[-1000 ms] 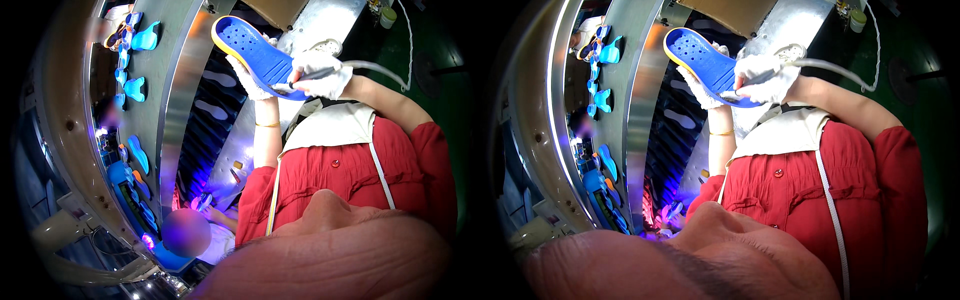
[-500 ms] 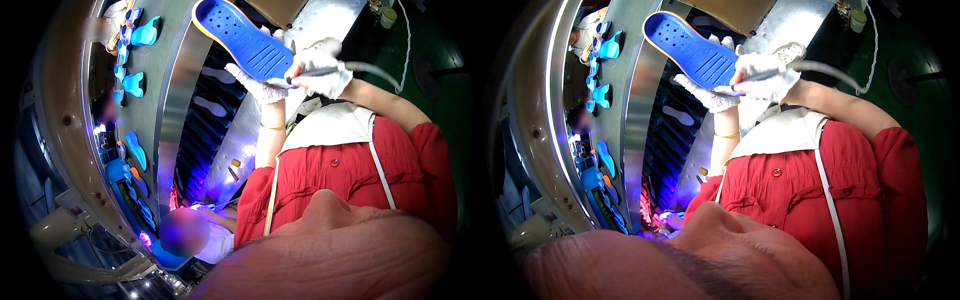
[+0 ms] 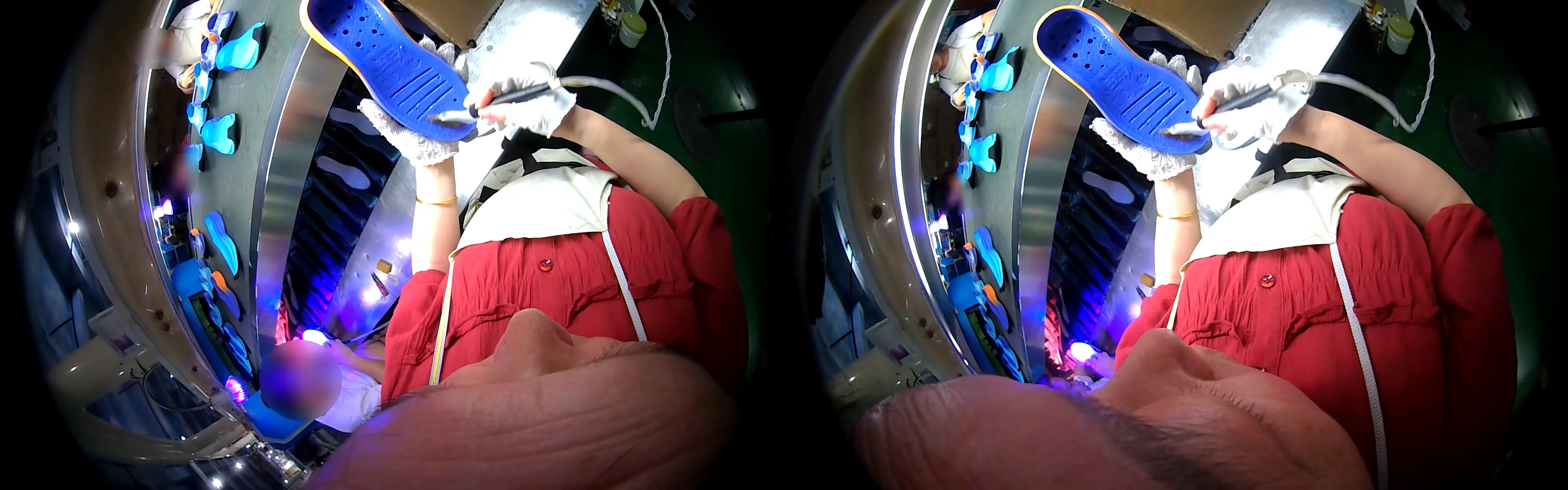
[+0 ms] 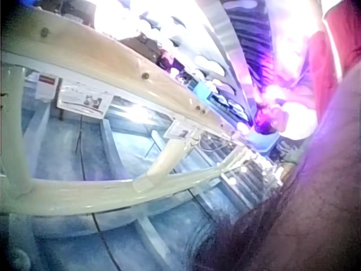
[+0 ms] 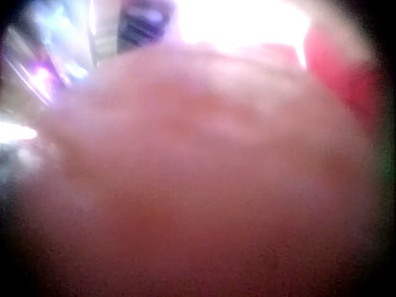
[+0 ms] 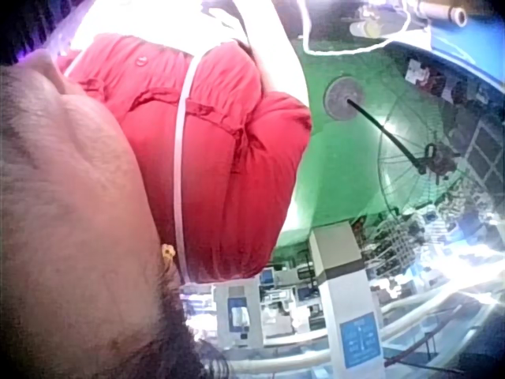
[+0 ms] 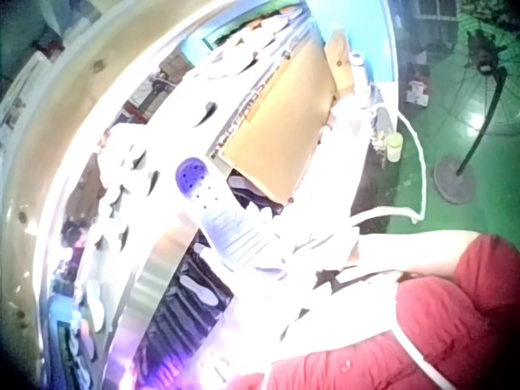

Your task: The person cleans blue shoe soles using a brush tool at a workstation, reaching to place and retrieve items from a conveyor belt and a storage box.

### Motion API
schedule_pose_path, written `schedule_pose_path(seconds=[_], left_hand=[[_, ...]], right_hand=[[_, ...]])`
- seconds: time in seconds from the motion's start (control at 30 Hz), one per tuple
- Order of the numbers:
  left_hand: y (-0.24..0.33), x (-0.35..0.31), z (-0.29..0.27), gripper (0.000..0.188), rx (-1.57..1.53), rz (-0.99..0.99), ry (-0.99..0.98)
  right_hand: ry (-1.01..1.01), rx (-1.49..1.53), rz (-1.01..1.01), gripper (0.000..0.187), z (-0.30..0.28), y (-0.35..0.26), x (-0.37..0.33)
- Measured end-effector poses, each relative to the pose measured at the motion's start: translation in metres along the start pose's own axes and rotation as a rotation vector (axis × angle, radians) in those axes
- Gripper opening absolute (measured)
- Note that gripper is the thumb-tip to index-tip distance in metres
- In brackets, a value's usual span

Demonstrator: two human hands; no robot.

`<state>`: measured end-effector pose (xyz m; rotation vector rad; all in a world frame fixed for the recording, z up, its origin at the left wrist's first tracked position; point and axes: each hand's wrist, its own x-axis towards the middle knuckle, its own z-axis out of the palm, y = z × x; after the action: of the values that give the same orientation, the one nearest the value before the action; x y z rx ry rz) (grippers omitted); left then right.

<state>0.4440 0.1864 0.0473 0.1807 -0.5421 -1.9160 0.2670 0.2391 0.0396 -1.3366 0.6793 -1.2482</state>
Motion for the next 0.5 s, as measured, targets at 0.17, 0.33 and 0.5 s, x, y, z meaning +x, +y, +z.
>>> schedule_pose_path(seconds=[0.17,0.33,0.5], left_hand=[[0.008,0.003,-0.003,0.083,0.047,-0.038,0.008],[0.015,0.006,-0.007,0.086,-0.025,-0.118,-0.007],[0.020,0.007,-0.008,0.089,-0.053,-0.160,-0.087]], right_hand=[[-0.062,0.029,0.022,0.008,-0.005,0.001,0.005],[-0.129,-0.068,-0.052,0.013,-0.005,0.011,0.002],[-0.158,0.148,0.378,0.013,-0.005,0.006,-0.016]])
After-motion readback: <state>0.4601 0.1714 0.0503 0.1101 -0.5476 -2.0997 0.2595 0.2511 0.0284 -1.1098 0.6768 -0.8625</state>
